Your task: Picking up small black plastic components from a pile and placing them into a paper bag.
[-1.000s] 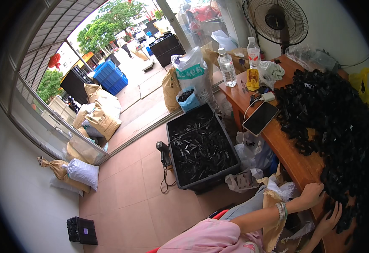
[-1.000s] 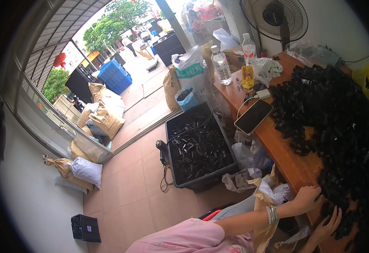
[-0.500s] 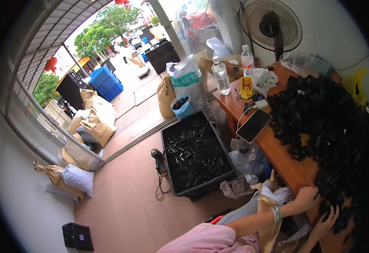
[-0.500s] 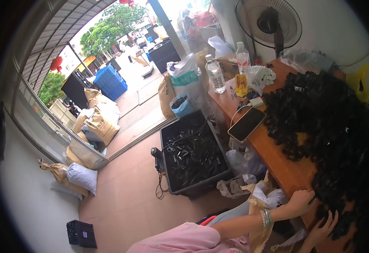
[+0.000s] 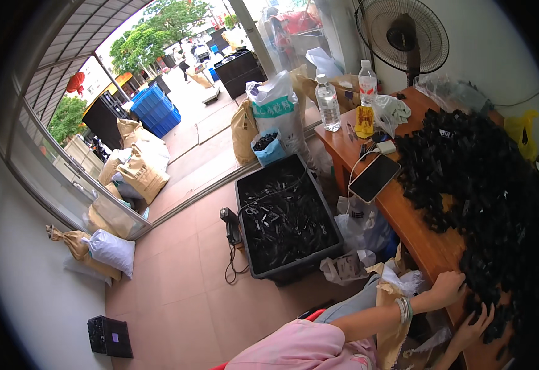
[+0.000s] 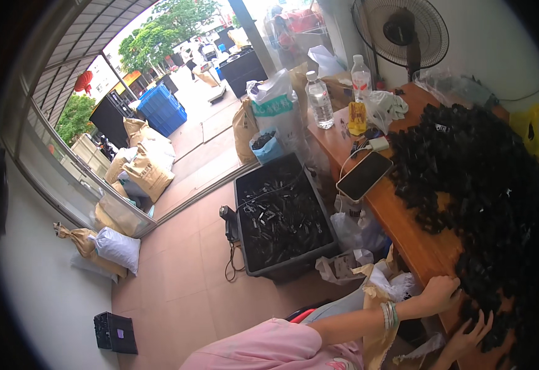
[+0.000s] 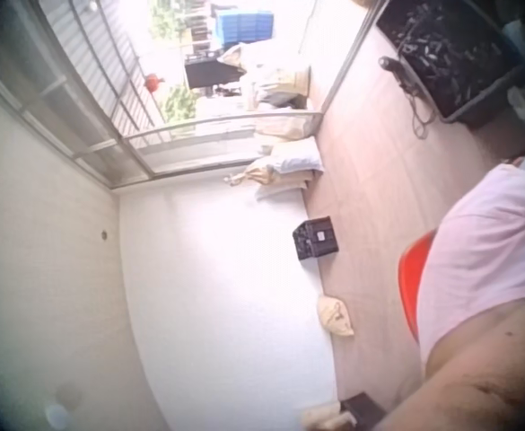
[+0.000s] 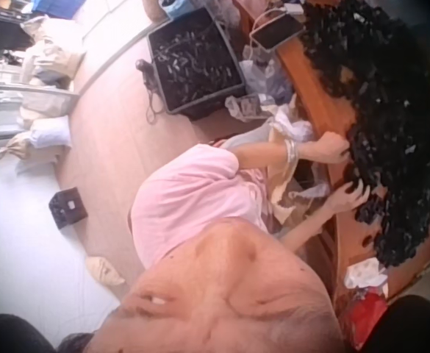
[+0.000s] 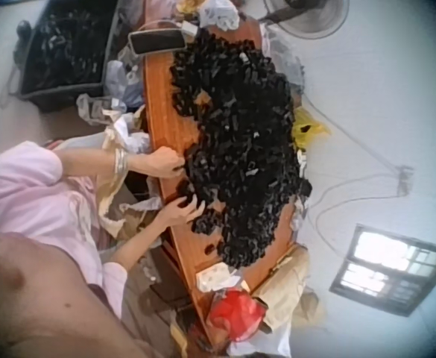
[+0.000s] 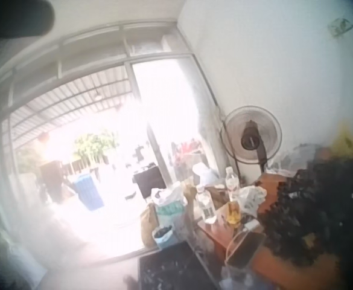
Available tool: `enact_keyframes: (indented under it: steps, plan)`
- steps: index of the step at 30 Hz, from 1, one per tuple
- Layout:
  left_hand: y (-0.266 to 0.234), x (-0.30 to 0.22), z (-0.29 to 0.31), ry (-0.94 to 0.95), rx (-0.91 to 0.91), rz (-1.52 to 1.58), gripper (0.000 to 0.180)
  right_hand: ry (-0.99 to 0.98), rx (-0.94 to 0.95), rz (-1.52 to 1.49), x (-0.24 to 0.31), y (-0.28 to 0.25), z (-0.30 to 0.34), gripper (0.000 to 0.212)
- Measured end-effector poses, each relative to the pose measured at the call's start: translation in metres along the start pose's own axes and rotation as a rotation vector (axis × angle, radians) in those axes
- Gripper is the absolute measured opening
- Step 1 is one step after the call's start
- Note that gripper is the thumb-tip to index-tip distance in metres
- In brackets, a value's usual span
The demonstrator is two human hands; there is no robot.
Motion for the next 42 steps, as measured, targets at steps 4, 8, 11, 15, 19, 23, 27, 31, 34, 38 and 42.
enact_keyframes:
  steps: [4,8,11,15,19,23,27,31,34,38,42]
  plan:
    - [0.001,0.0,0.0,0.012,-0.019,0.005,0.017,-0.027,-0.021,0.007,-0.003,0.001,0.001,0.028]
    - [0.001,0.0,0.002,0.022,-0.037,0.007,0.017,-0.002,-0.018,0.01,-0.005,0.001,0.002,0.026]
    - [0.0,0.0,0.001,0.014,-0.025,0.002,0.017,-0.003,-0.02,0.018,-0.01,0.002,0.004,0.024]
    - [0.002,-0.001,0.0,0.01,-0.021,0.008,0.017,-0.037,-0.063,0.077,-0.003,-0.008,0.002,0.022]
    - [0.003,0.004,0.001,-0.001,-0.014,0.01,0.017,-0.127,-0.125,0.136,0.0,-0.009,0.004,0.022]
    - [0.002,0.002,0.001,0.013,-0.024,0.014,0.016,-0.03,-0.113,-0.008,-0.012,-0.009,0.005,0.023]
    - [0.002,0.001,0.0,0.0,-0.003,0.019,0.017,0.057,-0.111,-0.046,-0.018,-0.008,0.007,0.023]
    - [0.0,0.0,0.0,0.002,-0.002,0.018,0.017,0.035,-0.191,-0.082,-0.016,-0.013,0.008,0.022]
    - [-0.001,-0.001,0.0,-0.002,0.01,0.015,0.017,-0.046,-0.204,-0.126,-0.015,-0.015,0.005,0.023]
    - [0.0,0.0,0.0,0.001,-0.003,0.019,0.016,0.015,-0.179,-0.099,-0.016,-0.014,0.005,0.025]
    - [0.001,0.001,0.0,0.012,-0.012,0.014,0.016,-0.037,-0.163,-0.046,-0.019,-0.01,0.006,0.026]
Point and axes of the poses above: each hand's wrist, its own z-axis away from the middle knuckle, its own y-axis out of the palm, x = y × z, the point moved 9 cm from there along -z, towards the middle knuckle
